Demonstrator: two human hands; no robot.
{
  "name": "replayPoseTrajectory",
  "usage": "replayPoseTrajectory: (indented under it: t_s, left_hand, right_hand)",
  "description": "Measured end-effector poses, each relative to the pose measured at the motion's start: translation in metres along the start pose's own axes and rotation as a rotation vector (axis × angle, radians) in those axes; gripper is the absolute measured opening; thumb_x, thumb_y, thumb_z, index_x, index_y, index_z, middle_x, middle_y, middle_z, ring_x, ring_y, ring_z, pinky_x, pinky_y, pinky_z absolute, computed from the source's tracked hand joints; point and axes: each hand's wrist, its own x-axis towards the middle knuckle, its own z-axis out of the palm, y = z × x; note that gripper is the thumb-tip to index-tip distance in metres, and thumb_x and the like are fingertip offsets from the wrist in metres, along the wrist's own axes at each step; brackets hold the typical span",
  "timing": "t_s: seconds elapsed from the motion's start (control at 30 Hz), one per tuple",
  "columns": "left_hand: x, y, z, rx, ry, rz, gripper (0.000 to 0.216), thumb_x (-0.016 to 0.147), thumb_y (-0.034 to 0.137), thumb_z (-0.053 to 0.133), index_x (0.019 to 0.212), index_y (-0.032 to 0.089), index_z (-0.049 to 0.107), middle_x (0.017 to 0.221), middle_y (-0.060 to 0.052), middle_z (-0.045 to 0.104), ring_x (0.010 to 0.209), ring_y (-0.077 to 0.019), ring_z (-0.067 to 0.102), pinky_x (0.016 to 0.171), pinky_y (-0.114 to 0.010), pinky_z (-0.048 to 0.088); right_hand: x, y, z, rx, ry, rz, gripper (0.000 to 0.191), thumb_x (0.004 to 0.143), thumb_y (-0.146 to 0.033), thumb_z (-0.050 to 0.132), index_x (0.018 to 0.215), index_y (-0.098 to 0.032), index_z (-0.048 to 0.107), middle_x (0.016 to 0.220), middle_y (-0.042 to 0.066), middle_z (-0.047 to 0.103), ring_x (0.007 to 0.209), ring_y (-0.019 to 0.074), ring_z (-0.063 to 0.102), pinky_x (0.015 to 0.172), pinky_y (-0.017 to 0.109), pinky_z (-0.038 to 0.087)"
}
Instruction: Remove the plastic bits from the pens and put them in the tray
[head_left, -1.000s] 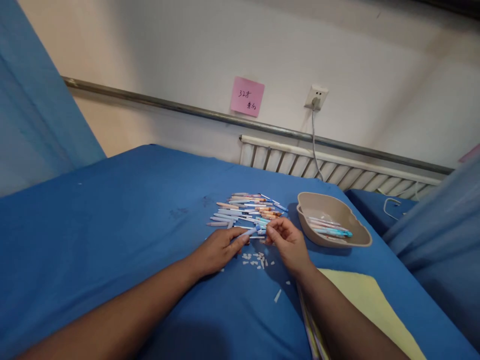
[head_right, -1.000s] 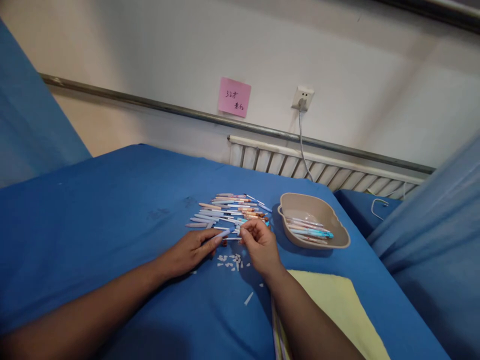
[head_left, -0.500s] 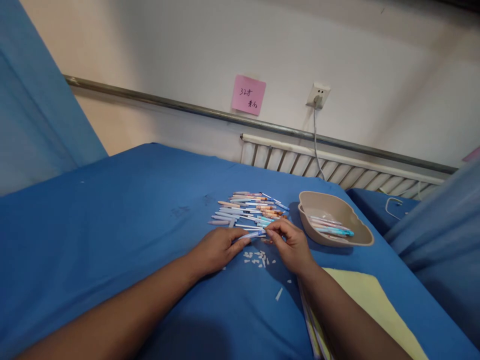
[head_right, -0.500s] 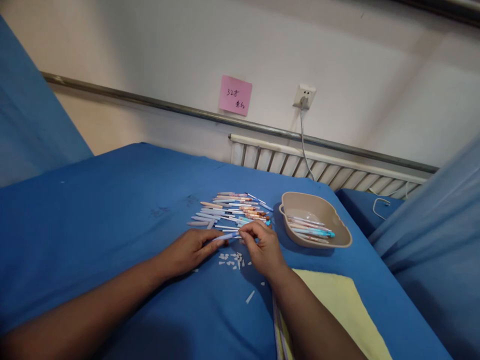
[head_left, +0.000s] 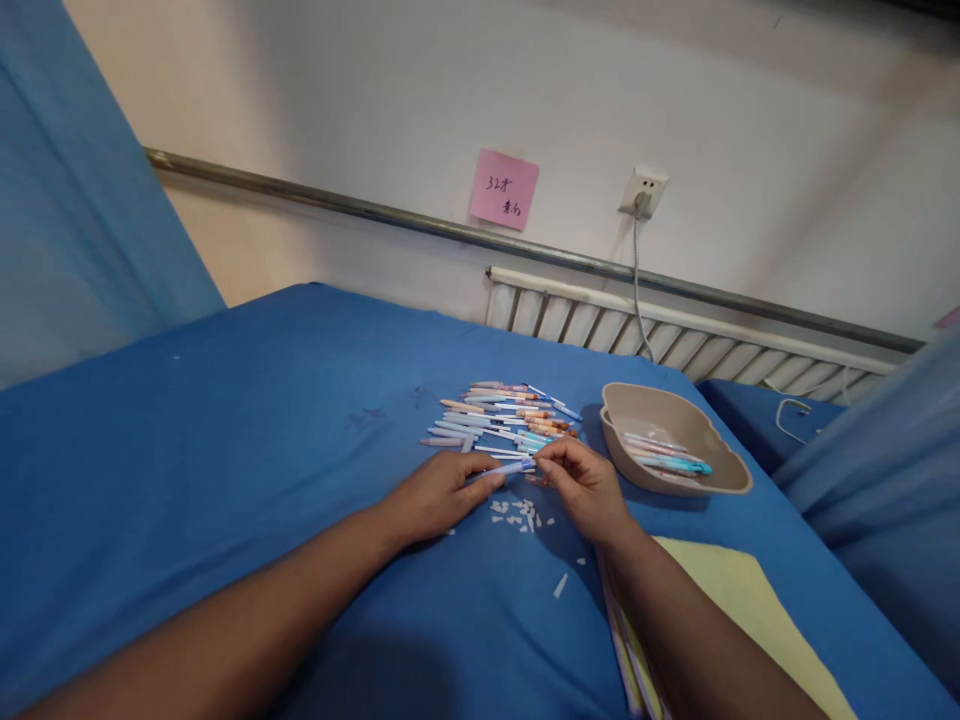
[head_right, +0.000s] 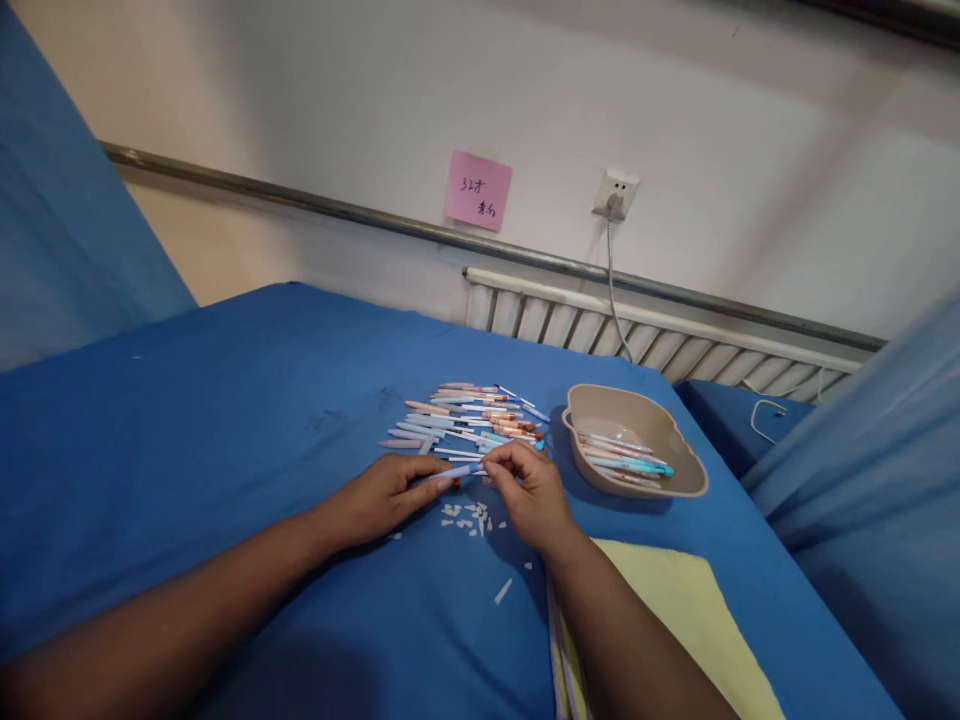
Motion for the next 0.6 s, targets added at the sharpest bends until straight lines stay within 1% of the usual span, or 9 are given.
replayPoseTrajectory:
  t_s: [0.07,0.1,0.2,0.27,0.3,0.43,0.6]
  left_hand:
    - [0.0001,0.0003,0.0,0.014,-0.006,-0.002,0.034,0.091,0.041,0.042,0.09,0.019,0.068,0.082,-0.001,0.067,0.076,-0.0171,0.056,0.068,-0.023,0.039]
    - [0.0001,0.0004,-0.0001,0.015,-0.003,-0.001,0.033,0.091,0.041,0.042,0.09,0.019,0.068,0.082,-0.001,0.067,0.076,-0.0171,0.056,0.069,-0.023,0.039]
    - [0.0004,0.0009,-0.0002,-0.031,0.018,0.003,0.031,0.09,0.039,0.043,0.092,0.02,0.068,0.086,-0.001,0.067,0.078,-0.017,0.056,0.07,-0.023,0.039]
    - [0.0007,0.0013,-0.0002,-0.075,0.019,-0.001,0.031,0.09,0.039,0.044,0.091,0.019,0.068,0.084,0.0,0.066,0.076,-0.016,0.055,0.068,-0.023,0.038]
    - [0.0008,0.0015,-0.0001,-0.092,0.013,-0.008,0.032,0.09,0.039,0.043,0.087,0.019,0.067,0.08,0.0,0.065,0.073,-0.0151,0.053,0.066,-0.022,0.038]
    - [0.0017,0.0003,0.0019,-0.147,-0.04,-0.066,0.039,0.088,0.046,0.043,0.071,0.017,0.061,0.062,0.002,0.053,0.059,-0.0117,0.045,0.054,-0.02,0.032]
    - [0.0035,-0.0035,0.0048,-0.244,-0.09,-0.122,0.042,0.087,0.051,0.043,0.067,0.017,0.056,0.058,0.003,0.049,0.054,-0.0101,0.041,0.051,-0.02,0.031]
  right_hand:
    - [-0.0006,-0.0024,0.0008,-0.009,-0.021,-0.024,0.012,0.083,-0.029,0.059,0.079,-0.021,0.067,0.074,0.002,0.063,0.067,0.0158,0.058,0.065,0.028,0.045]
    - [-0.0007,-0.0032,0.0013,0.004,-0.029,-0.012,0.013,0.083,-0.03,0.059,0.081,-0.022,0.068,0.076,0.002,0.064,0.068,0.016,0.058,0.066,0.028,0.046]
    - [-0.0003,-0.0033,0.0037,0.164,-0.007,0.117,0.015,0.082,-0.035,0.061,0.086,-0.022,0.066,0.073,0.001,0.065,0.065,0.0159,0.06,0.064,0.029,0.048]
    - [0.0007,-0.0028,0.0052,0.287,0.024,0.191,0.017,0.078,-0.038,0.064,0.082,-0.021,0.064,0.068,0.0,0.064,0.061,0.0151,0.06,0.061,0.028,0.048]
    - [0.0012,-0.0027,0.0057,0.321,0.033,0.206,0.019,0.076,-0.039,0.066,0.079,-0.021,0.062,0.067,0.0,0.064,0.06,0.0148,0.06,0.06,0.028,0.048]
    - [0.0022,-0.0029,0.0058,0.306,0.022,0.212,0.022,0.075,-0.04,0.067,0.075,-0.019,0.062,0.066,0.0,0.065,0.059,0.0143,0.059,0.06,0.027,0.047]
    - [0.0024,-0.0031,0.0054,0.281,-0.005,0.209,0.021,0.077,-0.039,0.065,0.073,-0.019,0.061,0.06,-0.001,0.062,0.057,0.0137,0.057,0.059,0.026,0.045]
